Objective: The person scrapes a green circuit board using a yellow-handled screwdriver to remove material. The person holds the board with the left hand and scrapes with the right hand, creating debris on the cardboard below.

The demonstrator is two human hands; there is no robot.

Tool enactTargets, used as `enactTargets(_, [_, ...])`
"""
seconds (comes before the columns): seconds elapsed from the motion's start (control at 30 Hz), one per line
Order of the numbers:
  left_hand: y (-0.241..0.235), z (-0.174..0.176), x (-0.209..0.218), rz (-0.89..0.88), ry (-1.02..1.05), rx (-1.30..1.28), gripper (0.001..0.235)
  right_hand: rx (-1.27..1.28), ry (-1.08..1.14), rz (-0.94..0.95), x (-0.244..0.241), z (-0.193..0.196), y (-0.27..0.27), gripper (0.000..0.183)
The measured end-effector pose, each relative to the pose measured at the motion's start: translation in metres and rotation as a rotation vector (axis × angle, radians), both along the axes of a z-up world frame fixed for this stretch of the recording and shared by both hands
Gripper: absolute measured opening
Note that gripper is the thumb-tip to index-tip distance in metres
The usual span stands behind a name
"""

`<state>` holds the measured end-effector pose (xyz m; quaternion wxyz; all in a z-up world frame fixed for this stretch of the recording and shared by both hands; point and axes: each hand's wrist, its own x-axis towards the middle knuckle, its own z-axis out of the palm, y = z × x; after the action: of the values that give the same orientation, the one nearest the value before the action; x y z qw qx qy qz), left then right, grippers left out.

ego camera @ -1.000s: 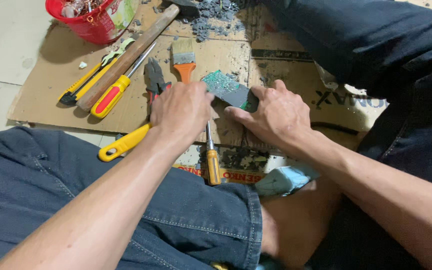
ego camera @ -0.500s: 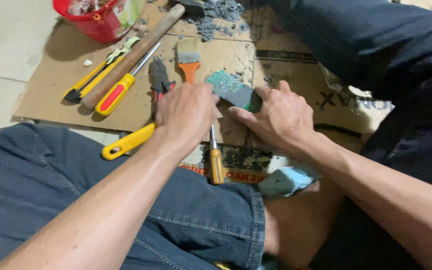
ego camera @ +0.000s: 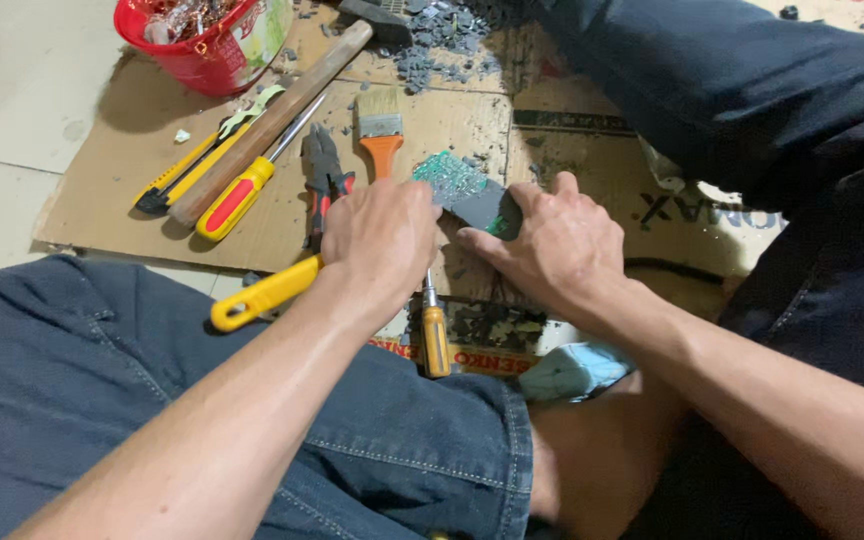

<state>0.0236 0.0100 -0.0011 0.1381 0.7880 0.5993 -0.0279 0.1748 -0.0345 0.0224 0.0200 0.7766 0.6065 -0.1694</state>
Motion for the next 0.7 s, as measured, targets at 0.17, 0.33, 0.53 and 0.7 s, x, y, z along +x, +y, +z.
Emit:
enactTargets(0.17, [-0.003, 0.001, 0.002, -0.032, 0.032, 0.032, 0.026, -0.012, 0.008, 0.003, 0.000, -0.002, 0.003, 0.070])
enactTargets(0.33, [0.003, -0.008, 0.007, -0.016, 0.068, 0.071, 0.028, -0.024, 0.007, -0.005, 0.001, -0.003, 0.001, 0.072])
enactTargets(0.53, [-0.006, 0.007, 0.003, -0.009, 0.026, 0.031, 0.027, -0.030, 0.001, 0.000, 0.000, -0.001, 0.001, 0.072])
enactTargets(0.7, [-0.004, -0.004, 0.001, -0.018, 0.038, 0.048, 0.028, -0.035, -0.006, 0.004, -0.003, 0.001, 0.001, 0.072])
